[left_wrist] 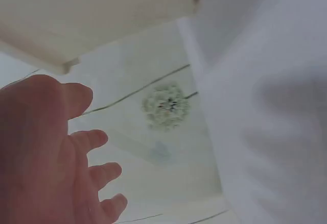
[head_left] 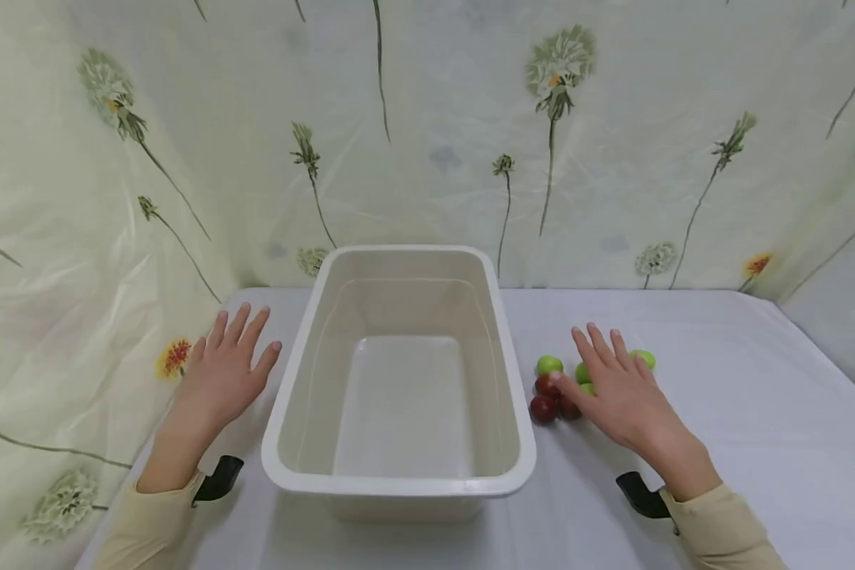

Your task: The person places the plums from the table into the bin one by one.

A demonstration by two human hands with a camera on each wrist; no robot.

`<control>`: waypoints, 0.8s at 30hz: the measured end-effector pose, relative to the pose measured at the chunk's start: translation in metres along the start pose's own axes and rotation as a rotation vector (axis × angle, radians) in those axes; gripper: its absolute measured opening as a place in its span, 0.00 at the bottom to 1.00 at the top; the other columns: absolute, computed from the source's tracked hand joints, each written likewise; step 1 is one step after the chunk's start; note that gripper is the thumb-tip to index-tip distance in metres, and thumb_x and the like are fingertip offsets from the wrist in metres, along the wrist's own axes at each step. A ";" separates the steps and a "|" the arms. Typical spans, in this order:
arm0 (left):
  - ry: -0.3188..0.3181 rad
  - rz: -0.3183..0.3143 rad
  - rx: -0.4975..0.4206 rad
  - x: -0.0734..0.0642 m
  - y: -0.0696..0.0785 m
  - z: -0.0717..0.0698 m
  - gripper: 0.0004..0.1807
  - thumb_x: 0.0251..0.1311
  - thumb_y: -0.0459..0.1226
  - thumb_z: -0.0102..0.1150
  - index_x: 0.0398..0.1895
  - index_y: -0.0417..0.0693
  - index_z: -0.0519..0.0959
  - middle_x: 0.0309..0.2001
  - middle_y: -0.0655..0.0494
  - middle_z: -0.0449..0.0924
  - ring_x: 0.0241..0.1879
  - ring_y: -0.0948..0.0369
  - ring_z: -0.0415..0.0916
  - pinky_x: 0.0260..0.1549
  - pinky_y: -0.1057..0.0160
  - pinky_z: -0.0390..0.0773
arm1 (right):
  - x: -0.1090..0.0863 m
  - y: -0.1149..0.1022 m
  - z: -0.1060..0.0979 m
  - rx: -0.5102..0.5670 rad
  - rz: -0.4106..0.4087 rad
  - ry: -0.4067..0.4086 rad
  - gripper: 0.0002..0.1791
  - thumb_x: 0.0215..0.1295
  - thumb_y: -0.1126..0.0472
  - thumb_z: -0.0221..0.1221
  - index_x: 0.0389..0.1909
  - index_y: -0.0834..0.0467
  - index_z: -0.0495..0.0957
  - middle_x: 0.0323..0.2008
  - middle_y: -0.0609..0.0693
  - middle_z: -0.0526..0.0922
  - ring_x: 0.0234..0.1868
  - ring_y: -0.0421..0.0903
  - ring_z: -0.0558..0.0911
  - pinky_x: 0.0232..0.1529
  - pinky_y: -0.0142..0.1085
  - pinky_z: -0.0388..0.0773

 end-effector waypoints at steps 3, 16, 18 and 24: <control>0.035 0.033 -0.083 -0.002 0.006 -0.014 0.35 0.76 0.56 0.33 0.78 0.46 0.52 0.77 0.40 0.43 0.75 0.39 0.33 0.63 0.30 0.43 | -0.001 0.002 -0.002 -0.004 0.004 0.004 0.48 0.72 0.31 0.40 0.78 0.59 0.39 0.77 0.64 0.37 0.74 0.68 0.33 0.65 0.69 0.37; -0.051 0.092 -0.763 -0.014 0.045 -0.039 0.29 0.75 0.52 0.43 0.76 0.64 0.56 0.74 0.58 0.54 0.72 0.51 0.52 0.61 0.36 0.61 | -0.008 0.017 -0.010 0.040 0.015 0.107 0.45 0.74 0.36 0.43 0.78 0.61 0.42 0.76 0.65 0.41 0.75 0.65 0.36 0.66 0.67 0.37; -0.072 0.112 -0.847 -0.014 0.049 -0.038 0.29 0.75 0.50 0.44 0.76 0.61 0.56 0.73 0.59 0.55 0.72 0.52 0.53 0.62 0.38 0.61 | -0.008 0.019 -0.012 0.053 0.013 0.138 0.44 0.74 0.37 0.44 0.78 0.61 0.43 0.76 0.66 0.42 0.75 0.65 0.37 0.67 0.66 0.37; -0.130 0.158 -0.971 -0.013 0.055 -0.035 0.28 0.76 0.47 0.44 0.76 0.58 0.57 0.69 0.55 0.64 0.67 0.57 0.65 0.58 0.49 0.69 | -0.007 0.026 -0.020 0.085 -0.018 0.247 0.41 0.75 0.42 0.48 0.76 0.64 0.47 0.75 0.67 0.48 0.74 0.67 0.44 0.69 0.63 0.40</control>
Point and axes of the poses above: each hand's wrist, its own x-axis towards the middle knuckle, its own z-axis out of the palm, y = z × x, the point moved 2 cm from there along x, towards the middle knuckle
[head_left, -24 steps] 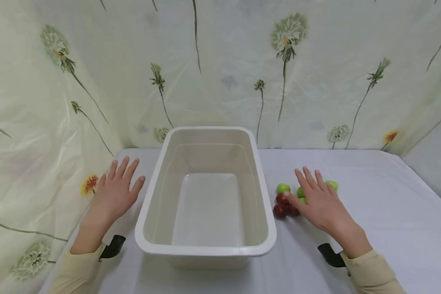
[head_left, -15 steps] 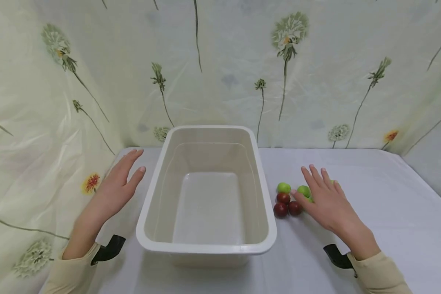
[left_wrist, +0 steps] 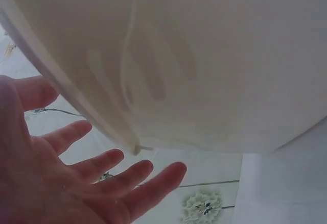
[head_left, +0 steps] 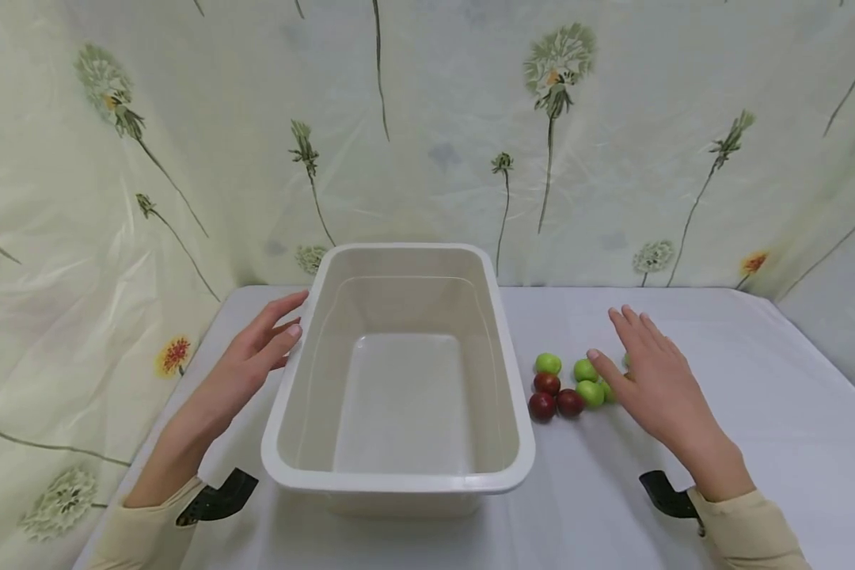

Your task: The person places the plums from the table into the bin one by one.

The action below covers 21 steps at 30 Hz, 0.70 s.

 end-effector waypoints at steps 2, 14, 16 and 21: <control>-0.019 -0.004 -0.010 0.001 -0.002 0.002 0.27 0.76 0.47 0.44 0.76 0.59 0.57 0.68 0.54 0.65 0.64 0.56 0.68 0.55 0.50 0.72 | 0.000 0.005 -0.001 0.026 -0.005 0.032 0.40 0.75 0.45 0.49 0.76 0.65 0.49 0.74 0.67 0.50 0.74 0.68 0.47 0.68 0.63 0.43; -0.040 -0.011 -0.030 0.001 -0.011 0.003 0.27 0.76 0.47 0.42 0.76 0.60 0.58 0.68 0.54 0.65 0.60 0.55 0.72 0.53 0.42 0.71 | -0.001 0.031 -0.007 0.198 0.107 0.102 0.33 0.75 0.49 0.51 0.74 0.60 0.57 0.70 0.66 0.60 0.69 0.69 0.57 0.60 0.68 0.56; -0.039 -0.010 -0.032 0.002 -0.011 0.003 0.27 0.76 0.47 0.42 0.76 0.60 0.58 0.69 0.55 0.63 0.60 0.55 0.72 0.52 0.43 0.72 | -0.002 0.036 -0.007 0.212 0.138 0.090 0.34 0.75 0.48 0.51 0.75 0.59 0.57 0.71 0.67 0.60 0.70 0.69 0.57 0.60 0.69 0.56; -0.037 -0.008 -0.042 0.002 -0.011 0.004 0.27 0.76 0.46 0.42 0.76 0.60 0.58 0.73 0.59 0.57 0.61 0.53 0.70 0.52 0.43 0.72 | 0.000 0.049 -0.004 0.212 0.192 0.074 0.33 0.75 0.47 0.50 0.73 0.61 0.60 0.68 0.70 0.62 0.66 0.73 0.61 0.56 0.69 0.60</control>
Point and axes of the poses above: each hand's wrist, its own x-axis towards the middle knuckle, its own z-axis out of the palm, y = z × x, the point moved 2 cm from there along x, towards the middle knuckle
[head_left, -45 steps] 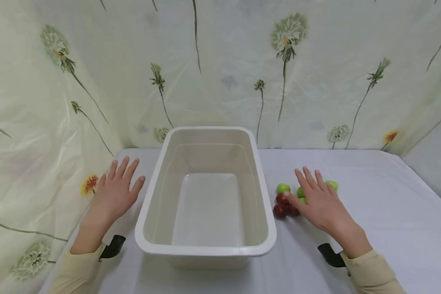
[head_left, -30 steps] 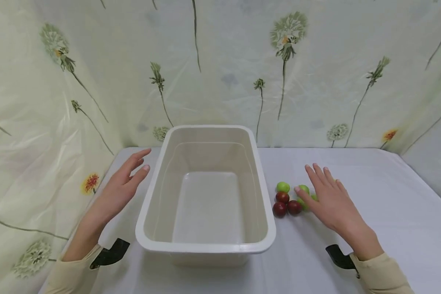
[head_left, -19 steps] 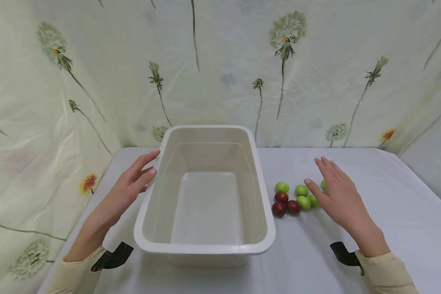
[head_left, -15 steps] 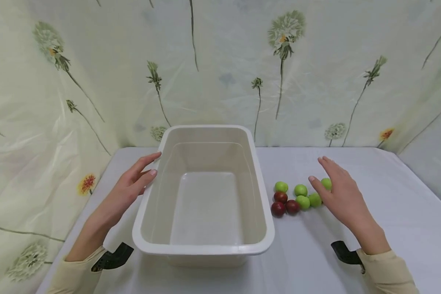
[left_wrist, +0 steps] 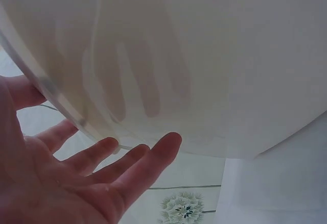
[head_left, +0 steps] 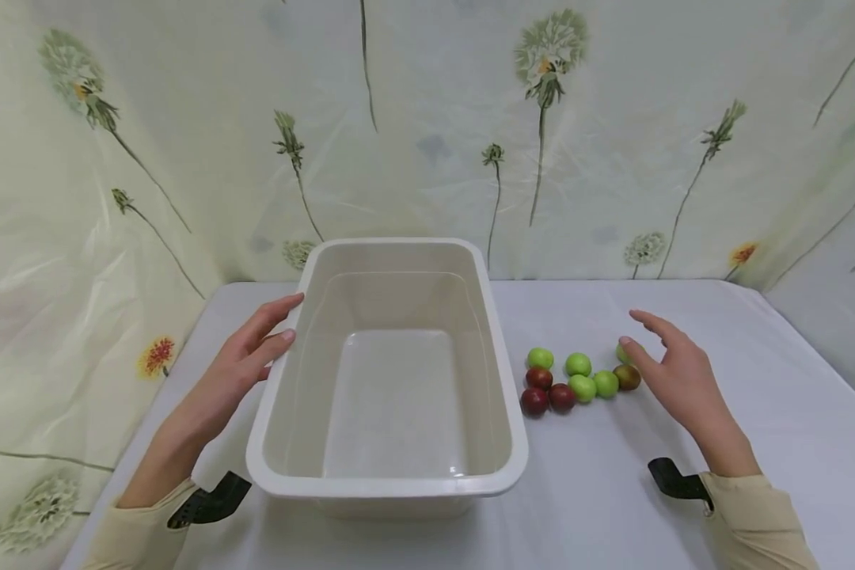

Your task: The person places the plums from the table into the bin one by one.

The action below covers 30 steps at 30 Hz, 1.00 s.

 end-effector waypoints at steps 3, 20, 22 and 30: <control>0.002 -0.006 -0.009 -0.001 0.000 0.000 0.27 0.76 0.47 0.42 0.76 0.61 0.58 0.73 0.58 0.55 0.62 0.53 0.69 0.53 0.41 0.70 | 0.003 0.007 0.000 -0.005 0.017 -0.005 0.32 0.75 0.47 0.50 0.71 0.62 0.62 0.65 0.73 0.64 0.62 0.75 0.63 0.53 0.68 0.63; 0.009 -0.045 0.000 -0.005 -0.001 -0.001 0.27 0.76 0.48 0.41 0.76 0.65 0.56 0.74 0.58 0.53 0.65 0.53 0.64 0.56 0.38 0.65 | 0.014 0.035 0.003 -0.013 0.057 -0.103 0.30 0.75 0.50 0.52 0.67 0.67 0.65 0.63 0.72 0.68 0.61 0.71 0.68 0.55 0.63 0.68; 0.002 -0.045 -0.002 -0.004 -0.001 -0.001 0.27 0.77 0.48 0.40 0.76 0.65 0.56 0.74 0.57 0.53 0.66 0.52 0.62 0.57 0.36 0.64 | 0.016 0.039 0.003 -0.018 0.035 -0.113 0.29 0.74 0.52 0.53 0.67 0.68 0.65 0.62 0.72 0.68 0.60 0.70 0.68 0.54 0.62 0.68; -0.019 -0.062 -0.006 -0.001 -0.003 0.001 0.27 0.76 0.49 0.40 0.76 0.68 0.54 0.73 0.57 0.53 0.67 0.52 0.60 0.57 0.34 0.62 | 0.023 0.053 0.006 0.000 0.035 -0.190 0.29 0.73 0.53 0.54 0.66 0.69 0.66 0.61 0.73 0.69 0.61 0.71 0.67 0.54 0.63 0.66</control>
Point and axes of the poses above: each hand's wrist, its own x-axis towards the middle knuckle, its own z-axis out of the palm, y = z × x, the point moved 2 cm from there along x, towards the middle knuckle
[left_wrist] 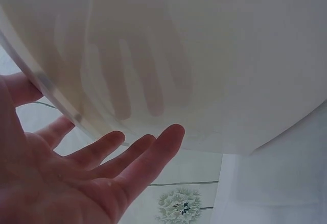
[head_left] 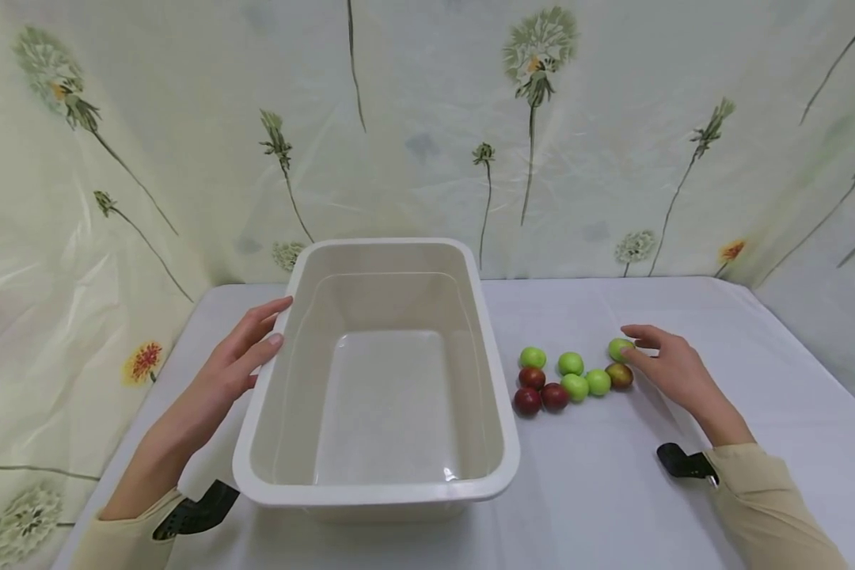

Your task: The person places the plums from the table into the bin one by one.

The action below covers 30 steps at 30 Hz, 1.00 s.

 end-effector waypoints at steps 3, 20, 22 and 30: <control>-0.003 -0.002 -0.003 0.000 -0.001 0.000 0.27 0.77 0.49 0.39 0.76 0.68 0.54 0.73 0.56 0.53 0.66 0.51 0.61 0.57 0.33 0.63 | 0.003 0.002 0.001 0.012 0.016 -0.046 0.30 0.73 0.53 0.55 0.66 0.69 0.66 0.60 0.73 0.70 0.62 0.71 0.65 0.55 0.63 0.65; -0.025 -0.007 -0.016 -0.002 0.002 0.001 0.28 0.76 0.49 0.39 0.76 0.68 0.52 0.71 0.53 0.57 0.64 0.50 0.62 0.57 0.32 0.62 | 0.005 0.000 0.001 0.015 0.027 -0.070 0.32 0.72 0.50 0.57 0.67 0.67 0.66 0.62 0.71 0.69 0.64 0.69 0.64 0.56 0.63 0.65; -0.025 -0.006 -0.016 -0.002 0.001 0.001 0.27 0.76 0.49 0.38 0.76 0.68 0.52 0.70 0.52 0.58 0.63 0.50 0.64 0.56 0.33 0.64 | 0.004 -0.001 0.002 0.025 0.034 -0.064 0.32 0.71 0.49 0.57 0.67 0.66 0.66 0.62 0.70 0.69 0.64 0.69 0.64 0.56 0.63 0.66; -0.029 0.004 -0.076 0.000 -0.003 0.001 0.27 0.77 0.49 0.39 0.76 0.66 0.53 0.71 0.51 0.57 0.61 0.49 0.68 0.53 0.44 0.74 | 0.003 -0.010 0.004 0.066 0.018 -0.001 0.32 0.71 0.48 0.58 0.66 0.65 0.68 0.60 0.66 0.73 0.61 0.66 0.69 0.53 0.59 0.68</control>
Point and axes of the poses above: each hand's wrist, its own x-axis towards the middle knuckle, its own z-axis out of the palm, y = z × x, the point moved 2 cm from there along x, towards the middle knuckle
